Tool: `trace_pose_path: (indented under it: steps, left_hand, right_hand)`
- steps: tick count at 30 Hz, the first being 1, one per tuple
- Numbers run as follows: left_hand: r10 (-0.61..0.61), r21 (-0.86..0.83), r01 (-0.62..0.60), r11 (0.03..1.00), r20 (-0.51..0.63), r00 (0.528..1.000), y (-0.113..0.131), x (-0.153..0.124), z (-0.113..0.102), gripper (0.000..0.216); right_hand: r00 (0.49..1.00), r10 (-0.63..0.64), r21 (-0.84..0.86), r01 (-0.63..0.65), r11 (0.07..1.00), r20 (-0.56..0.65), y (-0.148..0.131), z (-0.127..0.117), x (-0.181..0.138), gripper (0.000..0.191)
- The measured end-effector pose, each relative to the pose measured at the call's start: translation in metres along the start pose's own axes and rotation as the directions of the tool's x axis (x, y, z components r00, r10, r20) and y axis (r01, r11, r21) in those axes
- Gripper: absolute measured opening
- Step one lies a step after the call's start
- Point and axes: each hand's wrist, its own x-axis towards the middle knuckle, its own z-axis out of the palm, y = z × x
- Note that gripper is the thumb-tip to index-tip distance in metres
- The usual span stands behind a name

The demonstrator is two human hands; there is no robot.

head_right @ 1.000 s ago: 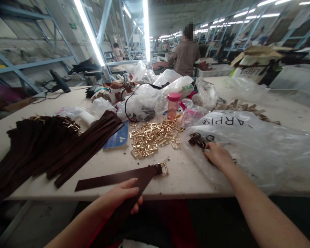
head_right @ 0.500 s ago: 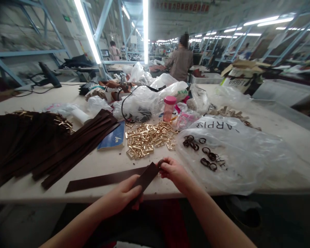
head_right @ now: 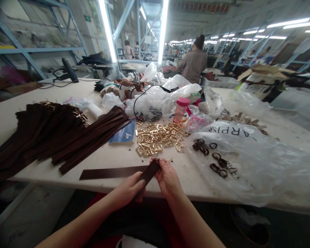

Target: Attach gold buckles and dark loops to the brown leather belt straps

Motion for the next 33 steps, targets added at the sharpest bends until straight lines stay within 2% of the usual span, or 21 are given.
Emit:
trace_pose_path:
  steps: [5,9,13,15,17,19,22,26,33]
  left_hand:
    - [0.005,-0.017,-0.005,1.000,0.031,1.000,-0.003,-0.004,-0.004,0.017]
    - [-0.008,0.007,0.008,1.000,0.060,0.998,-0.002,-0.009,-0.010,0.017]
    - [-0.032,0.042,0.027,0.999,0.134,0.990,0.002,-0.008,-0.012,0.015]
    - [-0.023,0.071,0.016,0.997,0.099,0.995,0.002,-0.005,-0.013,0.016]
    - [-0.025,0.075,0.020,0.997,0.065,0.998,0.000,-0.002,-0.014,0.015]
    - [-0.074,0.008,0.073,0.997,0.107,0.992,-0.004,-0.002,-0.018,0.017]
    - [-0.151,-0.191,0.208,0.959,0.278,0.949,-0.010,-0.007,-0.031,0.034]
    - [-0.156,-0.390,0.335,0.858,0.422,0.893,-0.016,-0.012,-0.050,0.045]
    - [-0.133,-0.462,0.436,0.772,0.553,0.822,-0.022,-0.006,-0.058,0.054]
  right_hand:
    - [1.000,-0.019,0.052,0.019,0.998,-0.010,0.015,0.011,-0.009,0.030]
    - [0.999,0.043,0.070,-0.041,0.997,-0.028,0.024,0.008,-0.014,0.028]
    - [0.992,0.115,0.000,-0.115,0.993,-0.051,0.029,0.002,-0.016,0.030]
    - [0.990,0.137,-0.055,-0.139,0.989,-0.037,0.033,0.002,-0.018,0.030]
    - [0.991,0.128,-0.116,-0.131,0.985,-0.033,0.037,0.002,-0.019,0.031]
    - [0.994,0.077,-0.153,-0.087,0.984,-0.074,0.039,0.001,-0.018,0.032]
    - [0.985,0.005,-0.139,-0.030,0.990,-0.175,0.039,-0.005,-0.014,0.029]
    - [0.972,0.041,-0.139,-0.074,0.988,-0.230,0.042,-0.013,-0.009,0.028]
    - [0.982,0.044,-0.194,-0.080,0.978,-0.181,0.056,-0.010,-0.017,0.031]
